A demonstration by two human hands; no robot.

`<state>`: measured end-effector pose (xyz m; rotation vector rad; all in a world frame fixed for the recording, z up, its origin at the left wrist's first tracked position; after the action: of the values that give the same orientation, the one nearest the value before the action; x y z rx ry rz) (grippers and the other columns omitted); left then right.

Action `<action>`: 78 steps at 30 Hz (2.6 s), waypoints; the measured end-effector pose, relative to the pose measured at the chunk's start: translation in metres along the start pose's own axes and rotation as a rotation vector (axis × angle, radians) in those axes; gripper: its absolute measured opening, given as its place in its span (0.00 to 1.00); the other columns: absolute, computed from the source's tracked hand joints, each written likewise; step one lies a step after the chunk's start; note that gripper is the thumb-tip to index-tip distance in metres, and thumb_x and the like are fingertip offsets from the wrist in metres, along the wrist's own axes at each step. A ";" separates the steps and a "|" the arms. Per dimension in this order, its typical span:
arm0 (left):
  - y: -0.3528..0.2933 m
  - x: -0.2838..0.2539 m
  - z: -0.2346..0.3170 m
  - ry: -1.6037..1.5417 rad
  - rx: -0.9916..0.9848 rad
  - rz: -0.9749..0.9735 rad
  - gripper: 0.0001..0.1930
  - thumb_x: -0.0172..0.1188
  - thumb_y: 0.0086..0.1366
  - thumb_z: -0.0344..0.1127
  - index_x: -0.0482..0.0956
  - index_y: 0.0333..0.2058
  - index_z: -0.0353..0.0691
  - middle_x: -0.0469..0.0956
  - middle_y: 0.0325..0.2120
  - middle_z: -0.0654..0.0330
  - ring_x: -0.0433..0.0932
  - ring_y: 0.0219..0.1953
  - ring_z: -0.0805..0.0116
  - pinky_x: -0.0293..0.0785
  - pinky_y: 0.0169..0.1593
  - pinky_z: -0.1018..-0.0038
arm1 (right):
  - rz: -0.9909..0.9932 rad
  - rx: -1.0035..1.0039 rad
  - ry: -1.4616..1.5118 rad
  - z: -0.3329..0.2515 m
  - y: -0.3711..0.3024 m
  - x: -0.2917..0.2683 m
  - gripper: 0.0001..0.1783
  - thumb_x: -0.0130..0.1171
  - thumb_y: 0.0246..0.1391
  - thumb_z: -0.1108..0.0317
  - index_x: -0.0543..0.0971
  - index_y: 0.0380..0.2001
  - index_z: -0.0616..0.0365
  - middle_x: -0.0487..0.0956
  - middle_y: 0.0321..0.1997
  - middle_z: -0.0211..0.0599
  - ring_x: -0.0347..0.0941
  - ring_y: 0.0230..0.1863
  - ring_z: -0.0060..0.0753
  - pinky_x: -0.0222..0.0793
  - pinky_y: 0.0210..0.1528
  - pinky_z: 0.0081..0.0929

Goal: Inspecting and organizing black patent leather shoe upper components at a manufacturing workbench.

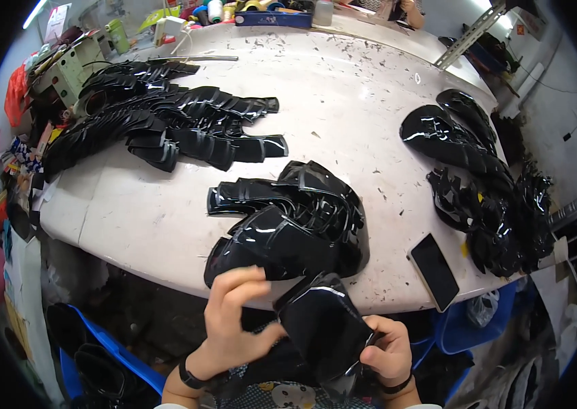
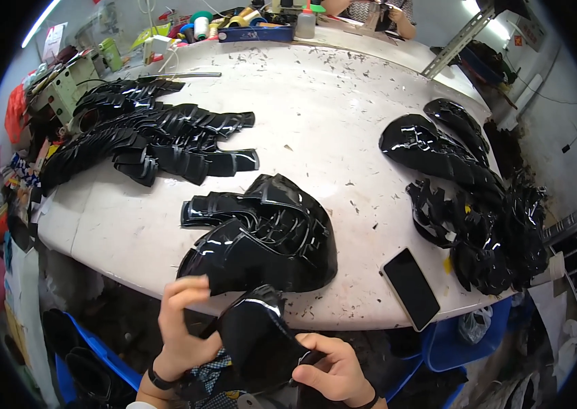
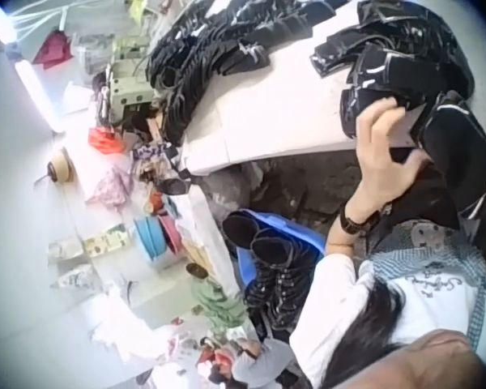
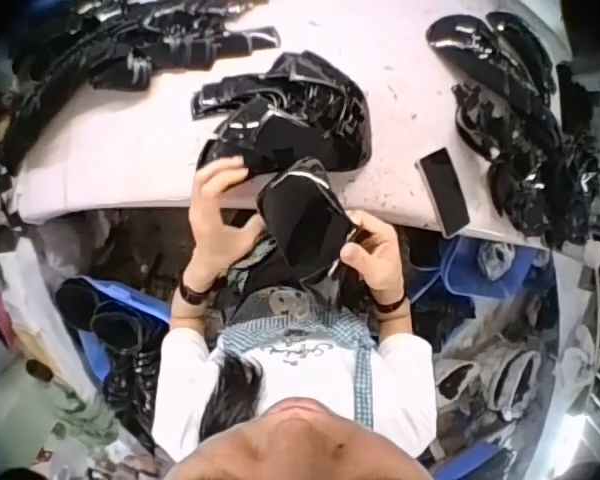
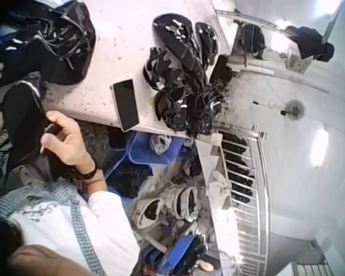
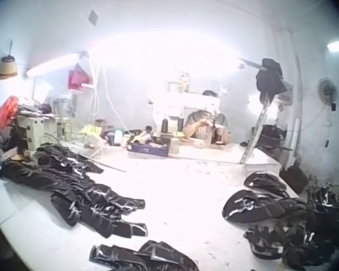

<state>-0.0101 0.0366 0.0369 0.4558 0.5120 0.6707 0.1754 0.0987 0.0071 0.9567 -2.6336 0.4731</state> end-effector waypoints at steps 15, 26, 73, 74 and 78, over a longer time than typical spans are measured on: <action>0.037 -0.244 -0.135 1.285 -0.521 0.187 0.22 0.55 0.54 0.37 0.67 0.47 0.34 0.71 0.42 0.45 0.71 0.42 0.47 0.67 0.43 0.64 | 0.178 0.011 -0.329 0.030 0.008 -0.052 0.10 0.49 0.52 0.70 0.71 0.35 0.66 0.74 0.27 0.35 0.72 0.30 0.23 0.67 0.33 0.17; 0.013 -0.065 -0.100 0.943 -0.092 -0.107 0.17 0.54 0.50 0.26 0.71 0.42 0.35 0.67 0.47 0.52 0.60 0.52 0.48 0.50 0.56 0.53 | 0.009 -0.042 -0.614 0.024 0.020 -0.045 0.06 0.57 0.45 0.75 0.76 0.30 0.63 0.76 0.25 0.32 0.69 0.24 0.18 0.64 0.28 0.14; -0.027 0.053 -0.031 -1.113 -0.865 -0.485 0.25 0.60 0.53 0.28 0.59 0.48 0.40 0.64 0.32 0.65 0.66 0.36 0.80 0.64 0.39 0.85 | -0.593 -0.425 0.002 -0.013 0.009 -0.042 0.26 0.45 0.54 0.52 0.77 0.30 0.71 0.77 0.26 0.48 0.74 0.29 0.41 0.70 0.32 0.33; -0.030 0.057 -0.032 -1.062 -0.800 -0.570 0.26 0.59 0.53 0.26 0.58 0.49 0.40 0.64 0.31 0.65 0.65 0.34 0.81 0.64 0.38 0.86 | -0.468 -0.331 -0.184 -0.010 0.014 -0.047 0.26 0.45 0.54 0.53 0.76 0.32 0.71 0.77 0.26 0.48 0.75 0.30 0.40 0.70 0.33 0.31; -0.042 0.069 -0.019 -1.063 -0.776 -0.679 0.29 0.60 0.52 0.26 0.55 0.51 0.40 0.64 0.29 0.65 0.65 0.31 0.82 0.62 0.36 0.86 | -0.082 -0.172 -0.295 0.005 0.027 -0.028 0.12 0.55 0.46 0.75 0.76 0.36 0.65 0.75 0.34 0.44 0.74 0.33 0.35 0.69 0.36 0.25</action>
<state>0.0445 0.0592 -0.0216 -0.1455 -0.5974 -0.1122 0.1777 0.1318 -0.0133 1.1488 -2.8197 0.0870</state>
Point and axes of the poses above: each hand's wrist, its own y-axis towards the middle knuckle, its own x-axis out of the palm, z = x × y, the point moved 6 cm from there along y, towards the middle knuckle
